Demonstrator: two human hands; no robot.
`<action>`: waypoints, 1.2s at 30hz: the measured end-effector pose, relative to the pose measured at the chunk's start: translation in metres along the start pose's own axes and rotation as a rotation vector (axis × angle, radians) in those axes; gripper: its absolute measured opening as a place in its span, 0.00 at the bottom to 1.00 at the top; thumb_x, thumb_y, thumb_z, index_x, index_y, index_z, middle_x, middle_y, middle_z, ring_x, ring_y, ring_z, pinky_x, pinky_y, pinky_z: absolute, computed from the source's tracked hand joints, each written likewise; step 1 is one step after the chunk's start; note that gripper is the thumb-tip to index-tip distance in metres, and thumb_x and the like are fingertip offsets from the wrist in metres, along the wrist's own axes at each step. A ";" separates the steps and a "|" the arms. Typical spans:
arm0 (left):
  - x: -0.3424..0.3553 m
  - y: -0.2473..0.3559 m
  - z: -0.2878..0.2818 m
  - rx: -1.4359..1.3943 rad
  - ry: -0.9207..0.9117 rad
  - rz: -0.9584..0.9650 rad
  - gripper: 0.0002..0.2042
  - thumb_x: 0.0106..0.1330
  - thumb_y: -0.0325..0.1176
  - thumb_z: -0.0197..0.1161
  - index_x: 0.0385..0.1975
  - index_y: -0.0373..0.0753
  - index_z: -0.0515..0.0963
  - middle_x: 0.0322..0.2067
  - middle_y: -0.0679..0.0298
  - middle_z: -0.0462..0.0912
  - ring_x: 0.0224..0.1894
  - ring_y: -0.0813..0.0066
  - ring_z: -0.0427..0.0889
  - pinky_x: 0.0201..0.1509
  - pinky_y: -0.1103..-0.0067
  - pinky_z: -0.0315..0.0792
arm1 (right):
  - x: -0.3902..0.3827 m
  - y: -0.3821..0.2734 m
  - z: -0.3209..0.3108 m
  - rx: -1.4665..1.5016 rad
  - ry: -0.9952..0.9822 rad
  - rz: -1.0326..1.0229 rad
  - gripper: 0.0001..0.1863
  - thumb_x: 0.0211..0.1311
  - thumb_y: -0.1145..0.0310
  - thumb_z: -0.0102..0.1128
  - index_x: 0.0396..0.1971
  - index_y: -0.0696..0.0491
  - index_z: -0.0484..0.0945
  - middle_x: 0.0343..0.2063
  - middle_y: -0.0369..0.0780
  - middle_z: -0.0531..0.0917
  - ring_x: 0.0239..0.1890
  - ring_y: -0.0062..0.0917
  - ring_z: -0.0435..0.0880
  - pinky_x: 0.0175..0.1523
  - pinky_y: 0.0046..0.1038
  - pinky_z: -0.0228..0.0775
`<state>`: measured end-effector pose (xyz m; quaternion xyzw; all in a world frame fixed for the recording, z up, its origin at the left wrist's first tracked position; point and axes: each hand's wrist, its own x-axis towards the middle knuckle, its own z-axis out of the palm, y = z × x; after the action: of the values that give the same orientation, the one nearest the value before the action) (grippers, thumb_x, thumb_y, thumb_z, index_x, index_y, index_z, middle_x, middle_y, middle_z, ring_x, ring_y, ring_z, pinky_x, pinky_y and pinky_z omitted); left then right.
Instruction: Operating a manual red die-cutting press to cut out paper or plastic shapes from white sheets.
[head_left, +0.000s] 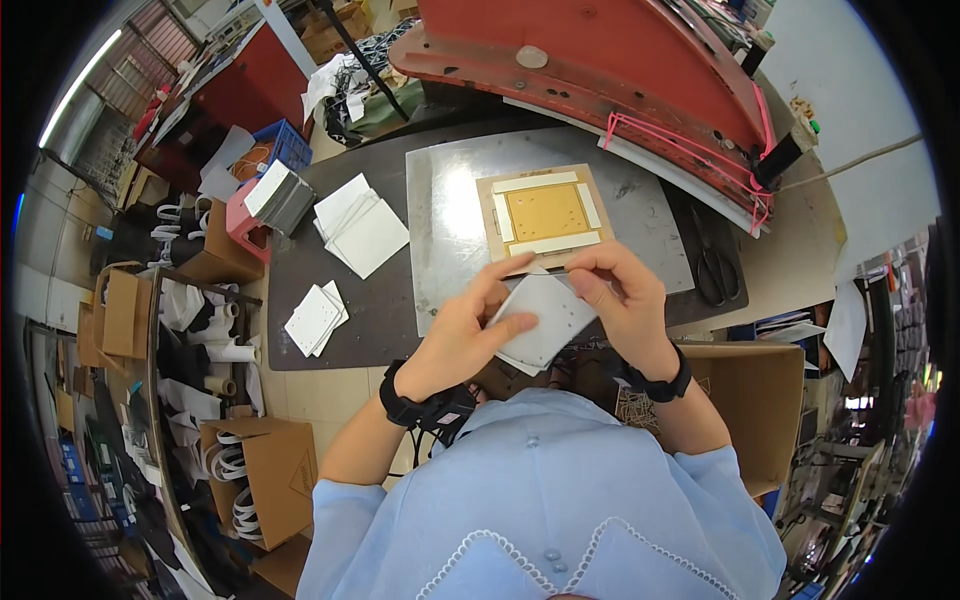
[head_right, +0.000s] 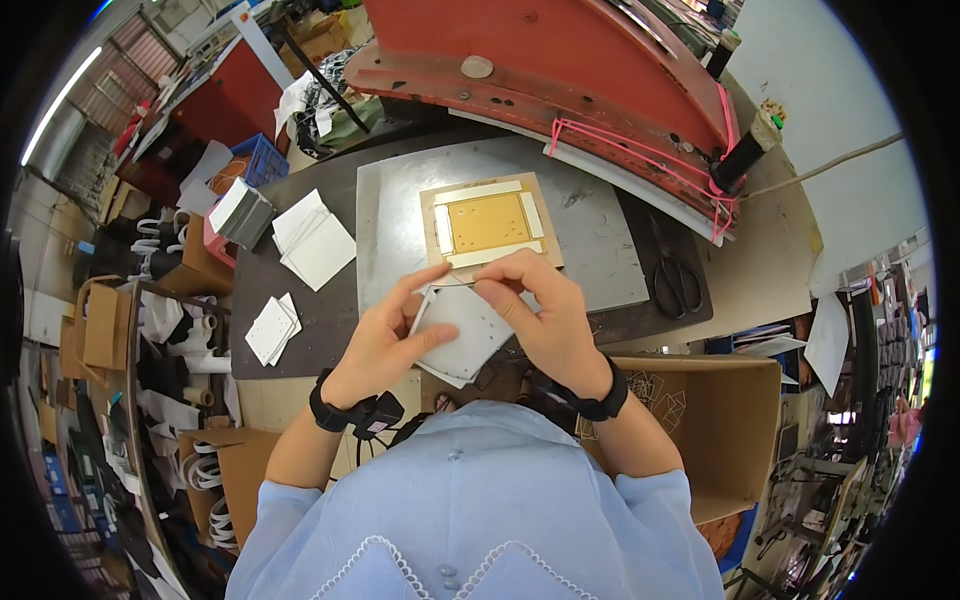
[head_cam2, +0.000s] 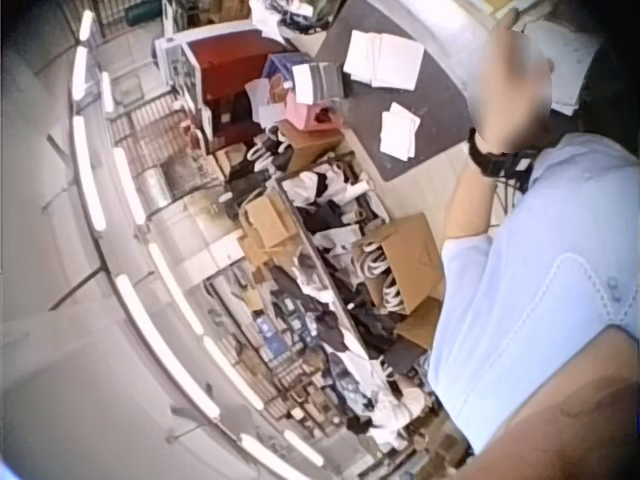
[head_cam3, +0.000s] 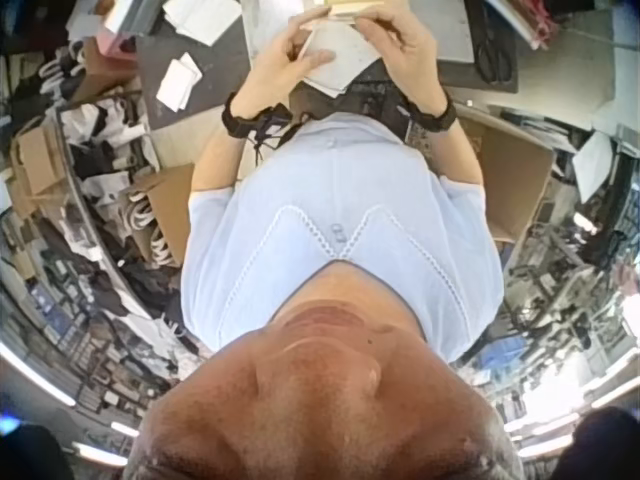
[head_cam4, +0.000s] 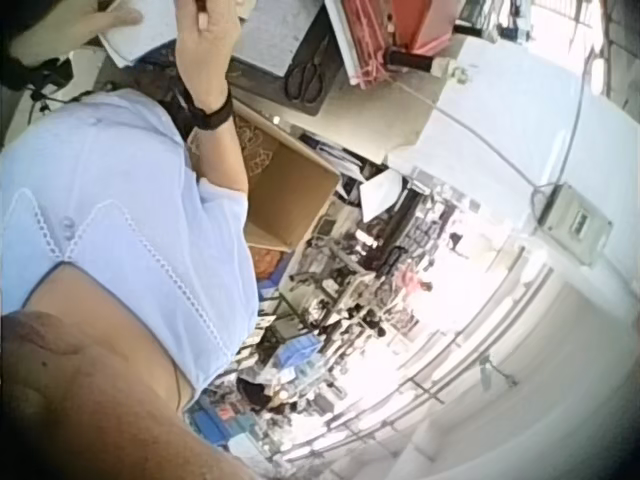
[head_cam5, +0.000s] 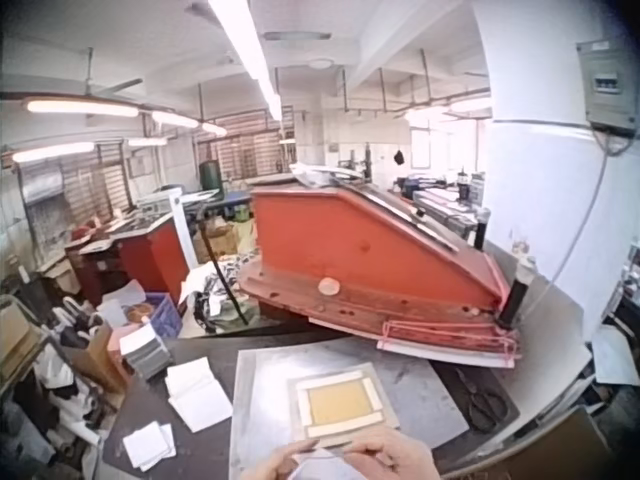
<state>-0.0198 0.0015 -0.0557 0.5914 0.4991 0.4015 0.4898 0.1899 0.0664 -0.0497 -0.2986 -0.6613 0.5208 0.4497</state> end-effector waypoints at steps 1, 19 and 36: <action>-0.004 -0.001 0.000 -0.078 0.049 0.000 0.33 0.64 0.23 0.65 0.69 0.40 0.60 0.33 0.66 0.80 0.34 0.86 0.75 0.37 0.87 0.67 | 0.000 -0.003 0.001 -0.130 -0.027 -0.101 0.07 0.64 0.75 0.62 0.40 0.58 0.79 0.32 0.35 0.81 0.32 0.17 0.77 0.39 0.19 0.70; -0.059 -0.010 -0.145 -0.263 0.574 0.103 0.27 0.66 0.23 0.60 0.64 0.35 0.60 0.45 0.56 0.83 0.45 0.77 0.81 0.50 0.80 0.74 | -0.058 -0.011 -0.037 -0.338 -0.025 0.188 0.06 0.56 0.82 0.62 0.35 0.61 0.80 0.29 0.37 0.80 0.32 0.19 0.77 0.37 0.21 0.68; -0.004 -0.116 -0.177 1.256 0.587 0.003 0.26 0.47 0.37 0.76 0.44 0.34 0.73 0.45 0.54 0.74 0.49 0.53 0.73 0.49 0.66 0.68 | -0.131 0.005 -0.139 -0.885 0.049 0.516 0.15 0.62 0.70 0.60 0.46 0.61 0.78 0.38 0.49 0.84 0.39 0.38 0.84 0.45 0.33 0.74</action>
<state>-0.2136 0.0321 -0.1341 0.6304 0.7482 0.1805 -0.1010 0.3703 0.0132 -0.0840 -0.6261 -0.7125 0.2779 0.1523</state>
